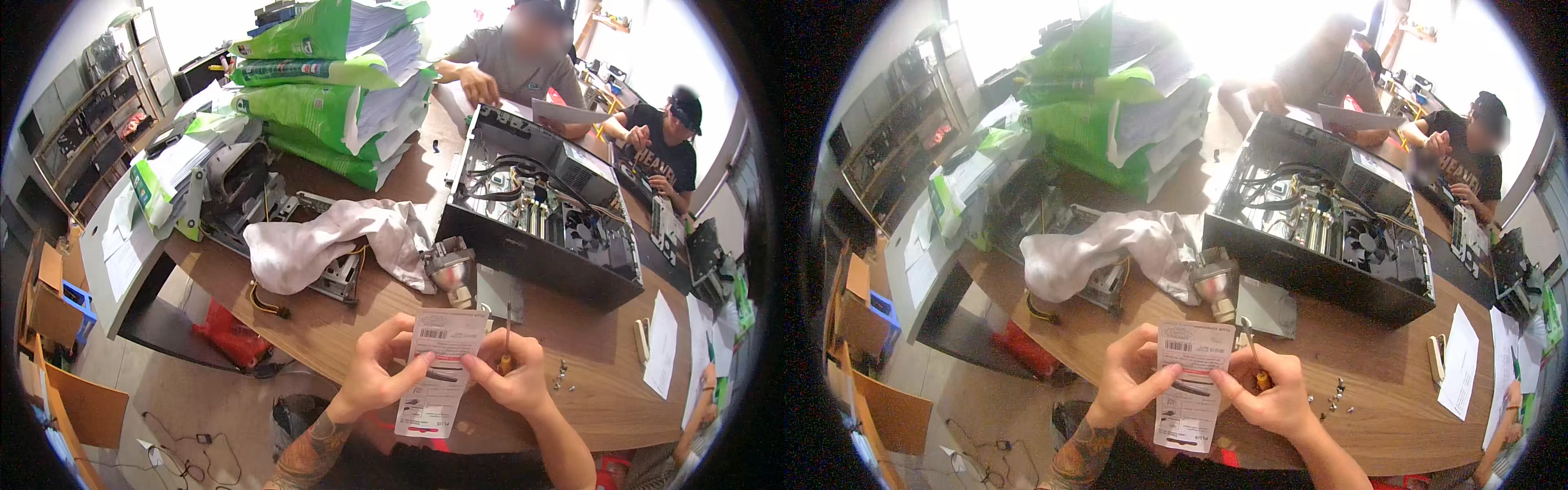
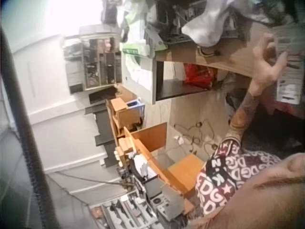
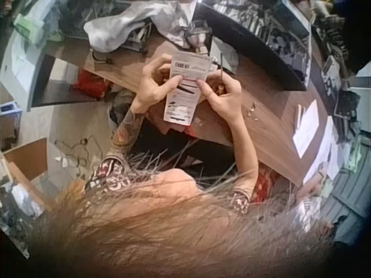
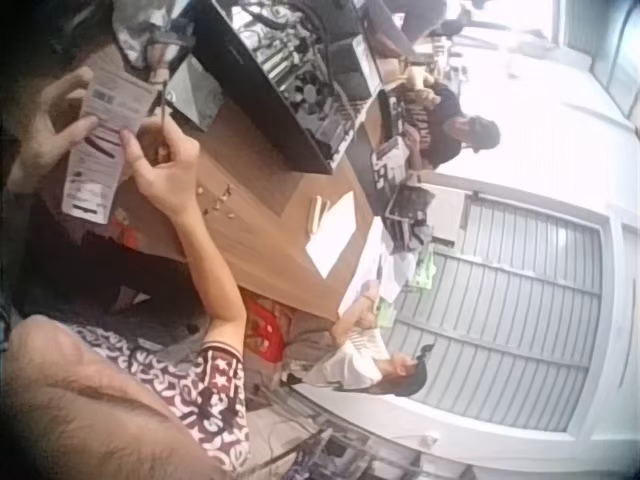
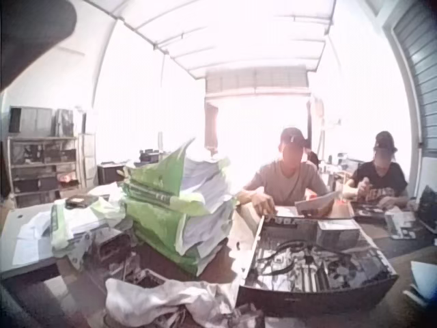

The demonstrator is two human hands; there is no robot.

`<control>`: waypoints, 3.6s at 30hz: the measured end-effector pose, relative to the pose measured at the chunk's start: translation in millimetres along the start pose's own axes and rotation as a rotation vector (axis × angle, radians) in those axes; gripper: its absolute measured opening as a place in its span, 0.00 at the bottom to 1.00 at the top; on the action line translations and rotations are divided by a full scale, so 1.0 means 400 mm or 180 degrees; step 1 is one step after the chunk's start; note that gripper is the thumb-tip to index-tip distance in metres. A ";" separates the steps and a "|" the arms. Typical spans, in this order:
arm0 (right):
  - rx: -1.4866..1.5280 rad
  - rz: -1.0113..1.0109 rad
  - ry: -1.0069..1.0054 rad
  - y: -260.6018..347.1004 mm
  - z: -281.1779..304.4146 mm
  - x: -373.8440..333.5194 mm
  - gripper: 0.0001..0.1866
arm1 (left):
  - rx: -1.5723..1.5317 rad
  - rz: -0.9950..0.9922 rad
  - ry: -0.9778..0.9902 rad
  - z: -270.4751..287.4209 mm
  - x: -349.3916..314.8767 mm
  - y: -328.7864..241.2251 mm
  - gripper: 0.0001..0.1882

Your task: The person handles a metal pin and a screwdriver at the table, then takes a packaged tool and cuts and tears open the packaging using the screwdriver and their hands.

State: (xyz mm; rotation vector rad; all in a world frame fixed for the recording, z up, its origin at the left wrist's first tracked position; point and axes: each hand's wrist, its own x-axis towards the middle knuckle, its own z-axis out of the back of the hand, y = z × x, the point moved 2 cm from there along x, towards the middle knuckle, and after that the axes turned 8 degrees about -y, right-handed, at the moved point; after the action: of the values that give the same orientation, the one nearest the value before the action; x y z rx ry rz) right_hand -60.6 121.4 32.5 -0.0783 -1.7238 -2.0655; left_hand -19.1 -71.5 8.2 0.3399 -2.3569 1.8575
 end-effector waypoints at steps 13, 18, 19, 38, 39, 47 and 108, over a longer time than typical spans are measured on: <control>-0.0073 -0.0202 -0.0086 -0.050 0.003 -0.034 0.09 | 0.0086 0.0033 -0.0233 -0.006 -0.026 0.030 0.14; -0.0021 -0.0096 -0.0284 -0.039 0.015 -0.014 0.09 | -0.0230 0.0078 -0.0238 -0.019 -0.005 0.009 0.15; -0.0156 -0.0081 -0.0232 -0.043 0.019 -0.010 0.09 | -0.0136 0.0087 -0.0239 -0.017 -0.003 0.013 0.16; -0.0253 0.0344 -0.0010 -0.028 0.003 -0.018 0.13 | -0.0090 0.0176 -0.0229 -0.015 -0.010 0.011 0.12; -0.0244 0.0325 -0.0030 -0.037 0.002 -0.019 0.13 | -0.0151 0.0193 -0.0238 -0.013 -0.010 0.014 0.12; -0.0377 0.0324 -0.0031 -0.020 0.013 -0.008 0.10 | -0.0090 0.0189 -0.0275 -0.013 -0.009 -0.001 0.14; -0.1562 0.1185 0.0263 0.029 0.044 0.006 0.43 | 0.0021 0.0086 0.0184 -0.013 -0.004 -0.001 0.36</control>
State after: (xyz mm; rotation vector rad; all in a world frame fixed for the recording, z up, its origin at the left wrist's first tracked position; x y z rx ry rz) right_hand -62.7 135.8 47.9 -0.4233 -1.0263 -2.1142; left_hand -17.7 -66.2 9.4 0.2527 -2.3294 1.8611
